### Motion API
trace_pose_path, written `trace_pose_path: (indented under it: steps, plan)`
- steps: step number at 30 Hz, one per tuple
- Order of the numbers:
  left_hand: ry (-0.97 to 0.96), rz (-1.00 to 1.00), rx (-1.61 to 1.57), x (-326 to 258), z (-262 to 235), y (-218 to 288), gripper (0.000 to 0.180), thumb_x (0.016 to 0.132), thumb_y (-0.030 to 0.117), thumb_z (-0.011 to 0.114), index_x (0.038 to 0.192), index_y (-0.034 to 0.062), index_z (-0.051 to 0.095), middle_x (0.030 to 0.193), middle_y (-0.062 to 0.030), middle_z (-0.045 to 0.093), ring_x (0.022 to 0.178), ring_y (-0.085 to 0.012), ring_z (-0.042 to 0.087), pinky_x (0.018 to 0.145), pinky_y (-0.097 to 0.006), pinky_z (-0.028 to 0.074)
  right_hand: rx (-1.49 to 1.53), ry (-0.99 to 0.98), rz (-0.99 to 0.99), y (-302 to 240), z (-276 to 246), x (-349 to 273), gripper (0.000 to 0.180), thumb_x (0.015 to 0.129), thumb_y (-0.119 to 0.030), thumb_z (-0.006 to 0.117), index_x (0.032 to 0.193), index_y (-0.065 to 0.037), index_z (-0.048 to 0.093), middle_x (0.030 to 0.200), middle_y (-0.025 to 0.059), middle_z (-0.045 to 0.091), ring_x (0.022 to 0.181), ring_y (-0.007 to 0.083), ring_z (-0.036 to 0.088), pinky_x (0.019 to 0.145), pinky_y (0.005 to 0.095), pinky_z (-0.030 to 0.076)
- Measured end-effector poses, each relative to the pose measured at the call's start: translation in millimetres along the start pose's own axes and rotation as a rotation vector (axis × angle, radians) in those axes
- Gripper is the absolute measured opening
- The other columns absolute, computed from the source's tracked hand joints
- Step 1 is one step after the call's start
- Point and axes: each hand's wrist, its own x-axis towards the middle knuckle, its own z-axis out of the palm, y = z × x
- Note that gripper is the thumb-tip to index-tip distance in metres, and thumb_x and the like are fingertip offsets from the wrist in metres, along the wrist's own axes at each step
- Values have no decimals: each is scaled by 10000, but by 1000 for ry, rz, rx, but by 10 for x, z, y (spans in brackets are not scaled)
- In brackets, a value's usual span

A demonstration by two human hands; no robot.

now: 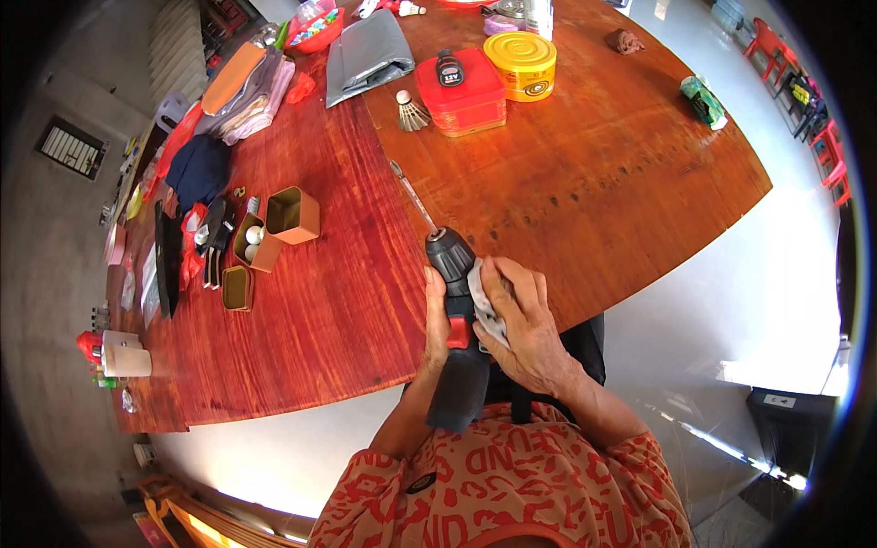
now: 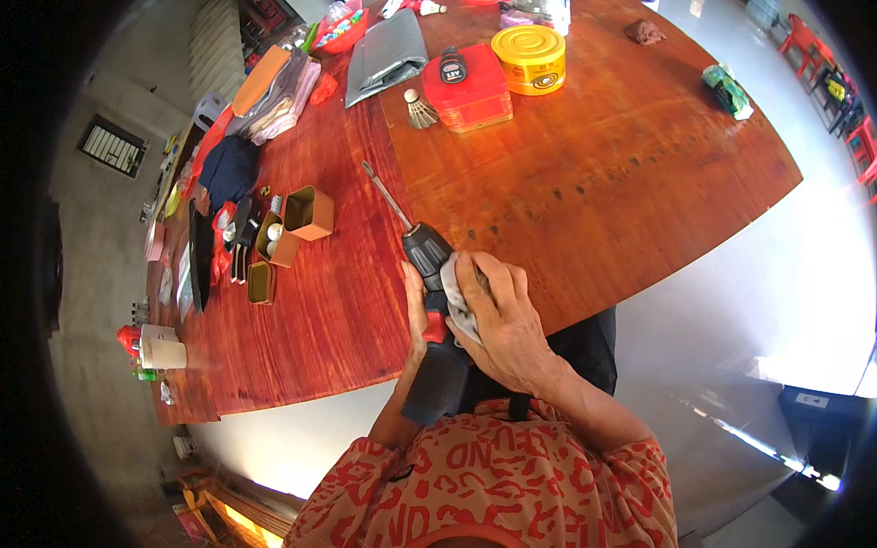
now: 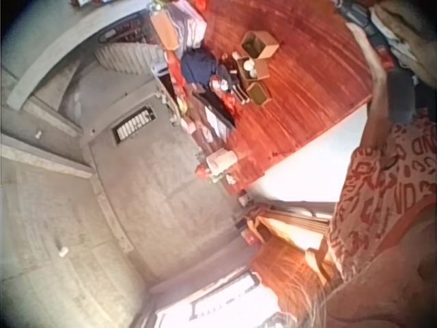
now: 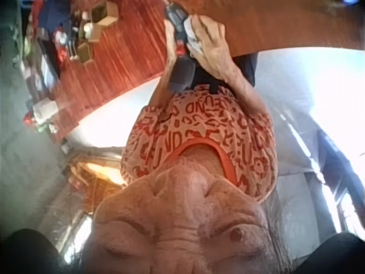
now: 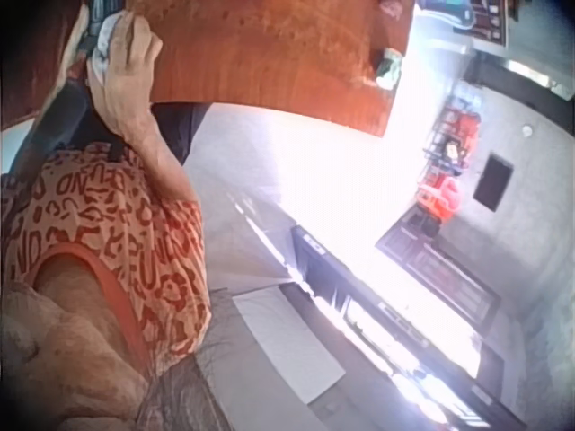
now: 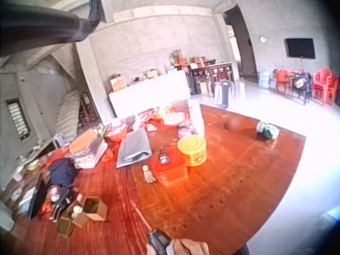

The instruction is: The person wipes a cordless drill with a cloth, cleaning the body and chuck. They then wipe a shuttlecock and a small black object, placing each item back on the table after cleaning.

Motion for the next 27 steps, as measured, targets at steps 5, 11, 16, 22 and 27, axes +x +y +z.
trace_pose_path:
  steps: [5, 11, 16, 22, 27]
  plan:
    - [-88, -53, 1, 107, -255, 26, 702, 877, 682, 359, 1129, 51, 533, 978, -123, 596, 849, -226, 611, 760, -367, 528, 198, -43, -172, 57, -44, -138, 669, 659, 11, 723, 1290, -68, 517, 1251, 144, 412, 1038, 331, 467, 873, 409, 457]
    - [-112, -25, -22, 127, -276, -73, 659, 902, 630, 369, 1184, 49, 495, 1013, -114, 577, 902, -209, 596, 797, -348, 523, 52, 103, -253, 19, -53, 335, 563, 668, -109, 759, 1206, -114, 595, 1202, 96, 446, 1006, 276, 473, 796, 372, 484]
    - [29, -29, -64, 61, -46, 106, 612, 896, 625, 406, 975, 44, 584, 811, -87, 614, 704, -194, 619, 613, -314, 534, 13, -19, -303, 15, -10, 160, 538, 678, -146, 764, 1187, -100, 598, 1195, 64, 457, 991, 271, 473, 773, 380, 491]
    - [-324, -26, -82, 94, -177, 135, 671, 842, 665, 460, 1078, 41, 539, 905, -147, 603, 794, -248, 615, 680, -357, 522, 128, -140, -253, 20, -55, -157, 581, 664, -62, 758, 1215, -68, 574, 1201, 72, 472, 954, 279, 488, 782, 379, 484]
    - [-224, -114, -163, 31, -238, 86, 585, 792, 470, 595, 1191, 54, 497, 1100, -148, 578, 997, -265, 574, 867, -401, 472, 291, -20, -117, 143, -216, 55, 460, 760, 0, 643, 1212, -25, 557, 1182, 125, 474, 1027, 290, 493, 837, 371, 442]
